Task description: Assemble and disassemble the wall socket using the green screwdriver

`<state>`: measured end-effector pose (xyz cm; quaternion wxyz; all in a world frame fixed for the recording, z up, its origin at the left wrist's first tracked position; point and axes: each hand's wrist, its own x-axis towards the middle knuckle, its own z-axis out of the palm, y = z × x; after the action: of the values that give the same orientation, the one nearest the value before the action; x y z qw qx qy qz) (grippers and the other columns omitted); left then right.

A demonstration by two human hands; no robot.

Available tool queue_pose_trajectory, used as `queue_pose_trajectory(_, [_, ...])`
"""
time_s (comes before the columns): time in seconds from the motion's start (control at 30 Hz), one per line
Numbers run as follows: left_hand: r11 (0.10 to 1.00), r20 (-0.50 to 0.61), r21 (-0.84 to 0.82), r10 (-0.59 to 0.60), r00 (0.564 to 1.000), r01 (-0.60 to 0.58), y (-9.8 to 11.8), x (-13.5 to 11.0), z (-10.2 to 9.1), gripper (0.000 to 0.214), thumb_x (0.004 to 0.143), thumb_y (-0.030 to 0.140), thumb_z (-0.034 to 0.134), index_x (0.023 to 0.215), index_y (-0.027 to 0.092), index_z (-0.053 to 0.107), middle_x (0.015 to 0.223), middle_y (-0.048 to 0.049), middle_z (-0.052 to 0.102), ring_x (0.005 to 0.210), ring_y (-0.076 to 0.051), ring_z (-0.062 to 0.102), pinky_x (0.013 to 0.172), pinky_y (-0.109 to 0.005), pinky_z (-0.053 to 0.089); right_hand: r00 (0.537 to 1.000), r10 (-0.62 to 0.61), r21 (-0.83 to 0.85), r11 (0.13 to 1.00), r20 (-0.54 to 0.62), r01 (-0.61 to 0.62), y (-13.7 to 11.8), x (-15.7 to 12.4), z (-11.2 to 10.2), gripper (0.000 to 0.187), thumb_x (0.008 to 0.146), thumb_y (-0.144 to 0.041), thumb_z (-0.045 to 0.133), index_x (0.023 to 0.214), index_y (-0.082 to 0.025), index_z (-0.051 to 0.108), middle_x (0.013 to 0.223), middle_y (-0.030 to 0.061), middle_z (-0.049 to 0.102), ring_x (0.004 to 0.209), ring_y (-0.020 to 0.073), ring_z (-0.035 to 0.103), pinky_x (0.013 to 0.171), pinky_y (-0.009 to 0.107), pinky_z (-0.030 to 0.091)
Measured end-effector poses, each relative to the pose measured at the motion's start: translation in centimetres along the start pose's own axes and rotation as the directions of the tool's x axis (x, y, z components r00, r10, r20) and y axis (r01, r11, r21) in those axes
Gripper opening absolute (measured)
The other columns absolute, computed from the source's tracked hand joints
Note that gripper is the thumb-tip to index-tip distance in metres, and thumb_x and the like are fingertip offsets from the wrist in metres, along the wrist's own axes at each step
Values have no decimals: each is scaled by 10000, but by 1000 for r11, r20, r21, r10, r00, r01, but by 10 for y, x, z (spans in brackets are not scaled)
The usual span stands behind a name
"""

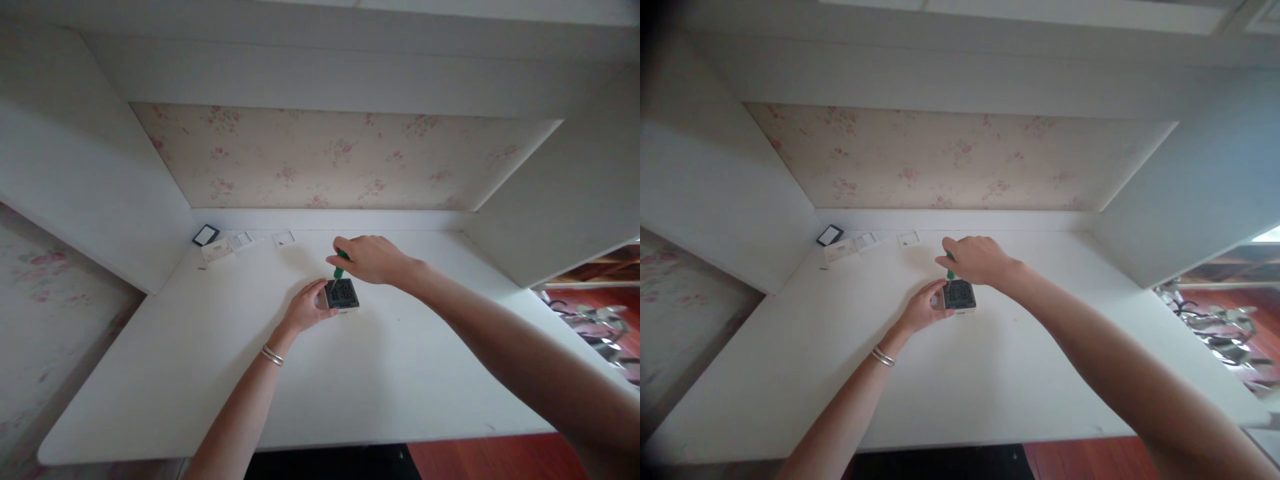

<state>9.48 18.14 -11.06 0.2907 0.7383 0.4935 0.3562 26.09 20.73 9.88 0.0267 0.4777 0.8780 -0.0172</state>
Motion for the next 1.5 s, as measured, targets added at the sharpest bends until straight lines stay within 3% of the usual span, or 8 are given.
queue_pose_trajectory(0.17, [1000, 3, 1, 9, 1000, -9, 3, 0, -3, 738, 650, 386, 775, 1305, 242, 466, 1377, -50, 483, 1262, -233, 466, 1063, -397, 419, 992, -123, 187, 975, -11, 123, 2, 0, 1, 379, 932, -425, 344, 1252, -233, 407, 1207, 87, 610, 909, 226, 620, 701, 302, 407])
queue_pose_trajectory(0.5, [1000, 9, -11, -14, 1000, 14, 8, -1, -4, 714, 651, 351, 770, 1290, 266, 465, 1348, -39, 504, 1197, -234, 522, 1039, -386, 438, 987, -162, 265, 951, -12, 160, 5, 3, 4, 341, 915, -380, 392, 1216, -222, 422, 1208, 91, 584, 872, 191, 608, 696, 281, 405])
queue_pose_trajectory(0.67, [1000, -1, -3, -6, 1000, 6, 8, 0, -4, 725, 639, 351, 777, 1288, 260, 466, 1334, -47, 513, 1175, -236, 537, 1021, -383, 452, 994, -102, 119, 987, -22, 104, 4, 4, 2, 352, 911, -482, 376, 1096, -217, 516, 1080, 95, 634, 855, 232, 606, 686, 308, 396])
queue_pose_trajectory(0.8, [1000, 18, 19, -1, 1000, 0, 7, 0, -4, 716, 675, 375, 745, 1314, 259, 445, 1350, -45, 499, 1172, -235, 540, 1036, -383, 440, 983, -181, 287, 943, 23, 167, 3, 4, 2, 355, 906, -374, 408, 1224, -218, 416, 1190, 99, 593, 869, 192, 602, 695, 280, 407])
queue_pose_trajectory(0.97, [998, 30, 58, 22, 999, -24, 2, 0, -3, 738, 702, 408, 715, 1352, 231, 415, 1384, -65, 466, 1234, -239, 489, 1075, -385, 401, 996, -93, 56, 994, -8, 93, 1, 5, 1, 344, 921, -477, 357, 1080, -218, 518, 1030, 108, 649, 845, 254, 611, 663, 318, 392])
queue_pose_trajectory(1.13, [996, 48, 88, 27, 998, -31, -4, 0, -1, 744, 735, 443, 678, 1384, 232, 382, 1416, -61, 438, 1287, -232, 435, 1108, -382, 354, 985, -170, 231, 960, 44, 155, 3, 7, 0, 331, 918, -386, 392, 1202, -220, 428, 1122, 98, 631, 847, 207, 607, 663, 281, 397])
queue_pose_trajectory(1.33, [994, 88, 98, 30, 996, -39, -7, 0, -1, 731, 783, 494, 613, 1409, 228, 347, 1452, -60, 392, 1339, -225, 369, 1119, -368, 335, 996, -82, 39, 996, -20, 83, 2, 9, 3, 371, 905, -514, 394, 1079, -206, 507, 985, 113, 670, 831, 261, 615, 631, 301, 372])
queue_pose_trajectory(1.5, [993, 112, 107, 42, 993, -54, -6, 0, -3, 696, 807, 496, 581, 1404, 214, 361, 1462, -65, 374, 1341, -222, 364, 1117, -355, 336, 987, -161, 255, 955, 16, 151, 9, 12, 6, 374, 908, -400, 418, 1235, -218, 399, 1029, 87, 664, 821, 206, 605, 654, 277, 385])
